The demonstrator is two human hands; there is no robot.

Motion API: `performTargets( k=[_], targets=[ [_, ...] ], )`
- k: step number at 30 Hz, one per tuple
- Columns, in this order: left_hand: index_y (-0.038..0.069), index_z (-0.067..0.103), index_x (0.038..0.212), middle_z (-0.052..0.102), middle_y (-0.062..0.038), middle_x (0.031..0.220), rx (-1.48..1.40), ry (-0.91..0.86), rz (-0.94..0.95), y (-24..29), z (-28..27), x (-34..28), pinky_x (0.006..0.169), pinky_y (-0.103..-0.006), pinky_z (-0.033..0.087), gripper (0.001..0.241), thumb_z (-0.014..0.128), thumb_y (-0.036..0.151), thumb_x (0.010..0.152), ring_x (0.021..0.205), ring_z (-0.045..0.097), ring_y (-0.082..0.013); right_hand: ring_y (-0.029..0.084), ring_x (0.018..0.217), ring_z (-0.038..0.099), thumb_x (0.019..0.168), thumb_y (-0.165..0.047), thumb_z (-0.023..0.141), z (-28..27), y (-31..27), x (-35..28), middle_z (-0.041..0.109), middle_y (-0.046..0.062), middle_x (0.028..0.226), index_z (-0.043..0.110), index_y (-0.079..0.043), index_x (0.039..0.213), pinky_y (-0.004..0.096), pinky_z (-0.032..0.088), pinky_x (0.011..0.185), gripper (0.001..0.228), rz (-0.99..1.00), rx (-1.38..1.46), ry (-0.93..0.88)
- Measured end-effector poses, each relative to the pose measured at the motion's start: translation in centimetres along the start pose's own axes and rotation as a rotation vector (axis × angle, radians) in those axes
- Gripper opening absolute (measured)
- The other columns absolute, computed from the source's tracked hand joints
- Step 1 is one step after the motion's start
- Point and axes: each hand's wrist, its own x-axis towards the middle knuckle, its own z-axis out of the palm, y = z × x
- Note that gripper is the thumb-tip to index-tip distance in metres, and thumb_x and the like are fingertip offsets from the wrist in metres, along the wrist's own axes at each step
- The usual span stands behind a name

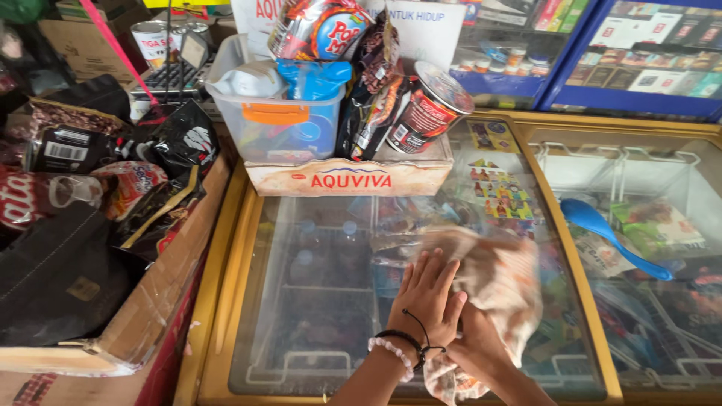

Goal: The person wipes the glass lid of a chest freezer with a cloth, then moves a pink plastic container and a cardboard box onto the lid. The person continues wiping the glass surface and uses a blue plastic scoop to scrape the lid while wiping.

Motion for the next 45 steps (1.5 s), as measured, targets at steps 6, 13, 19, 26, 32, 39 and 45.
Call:
performTargets(
  k=[6, 13, 19, 26, 32, 39, 45],
  targets=[
    [0.007, 0.046, 0.152, 0.038, -0.022, 0.161, 0.019, -0.071, 0.010, -1.1, -0.9, -1.1, 0.127, -0.0534, 0.020, 0.055, 0.047, 0.038, 0.107, 0.153, 0.028, -0.0416, 0.040, 0.140, 0.038, 0.081, -0.022, 0.067, 1.7, 0.7, 0.8, 0.038, 0.025, 0.151, 0.040, -0.006, 0.147, 0.053, 0.032, 0.111, 0.073, -0.215, -0.561, 0.440],
    [0.006, 0.041, 0.149, 0.037, -0.018, 0.159, 0.326, -0.127, 0.155, -3.8, 0.7, 3.9, 0.121, -0.0508, 0.018, 0.078, 0.059, 0.033, 0.077, 0.149, 0.028, -0.0337, 0.042, 0.153, 0.002, 0.091, -0.035, 0.049, 5.1, 5.4, 6.0, 0.006, 0.028, 0.164, 0.013, 0.006, 0.157, 0.054, 0.001, 0.121, 0.085, -0.276, -0.743, 0.250],
    [0.012, 0.049, 0.149, 0.044, -0.014, 0.158, 0.181, -0.014, -0.061, -10.3, -3.0, 5.4, 0.124, -0.0524, 0.024, 0.072, 0.058, 0.029, 0.080, 0.149, 0.037, -0.0361, 0.041, 0.155, 0.011, 0.095, -0.041, 0.046, 8.0, 1.6, 11.8, 0.013, 0.024, 0.167, 0.019, -0.002, 0.158, 0.051, 0.008, 0.124, 0.080, -0.395, -0.676, 0.153],
    [0.009, 0.053, 0.138, 0.046, -0.015, 0.151, 0.349, 0.004, -0.336, -13.8, -10.1, 5.1, 0.123, -0.0528, 0.021, 0.066, 0.060, 0.036, 0.078, 0.146, 0.034, -0.0348, 0.036, 0.155, 0.014, 0.100, -0.035, 0.044, 12.9, -5.1, 15.4, 0.019, 0.022, 0.166, 0.024, -0.003, 0.158, 0.047, 0.010, 0.125, 0.069, -0.472, -0.656, -0.034],
    [0.000, 0.054, 0.127, 0.036, -0.019, 0.160, 0.495, 0.134, -0.440, -14.7, -14.0, 2.1, 0.125, -0.0496, 0.019, 0.061, 0.060, 0.036, 0.078, 0.152, 0.027, -0.0390, 0.031, 0.154, 0.019, 0.094, -0.034, 0.053, 15.7, -9.1, 15.2, 0.024, 0.015, 0.165, 0.027, -0.009, 0.158, 0.046, 0.011, 0.125, 0.074, -0.640, -0.608, -0.155],
    [0.001, 0.049, 0.133, 0.029, -0.018, 0.163, 0.510, 0.226, -0.602, -13.5, -12.9, -5.1, 0.122, -0.0539, 0.015, 0.070, 0.057, 0.040, 0.075, 0.148, 0.025, -0.0411, 0.030, 0.153, 0.020, 0.086, -0.035, 0.061, 16.9, -9.9, 9.9, 0.027, 0.013, 0.163, 0.032, -0.008, 0.155, 0.045, 0.009, 0.124, 0.080, -0.803, -0.654, -0.229],
    [0.000, 0.047, 0.134, 0.021, -0.024, 0.165, 0.575, 0.203, -0.602, -10.1, -9.8, -10.9, 0.122, -0.0562, 0.013, 0.071, 0.057, 0.039, 0.075, 0.150, 0.021, -0.0449, 0.032, 0.154, 0.019, 0.091, -0.038, 0.054, 15.5, -7.5, 3.7, 0.027, 0.015, 0.164, 0.033, -0.005, 0.155, 0.047, 0.010, 0.123, 0.075, -0.900, -0.630, -0.254]
  ],
)
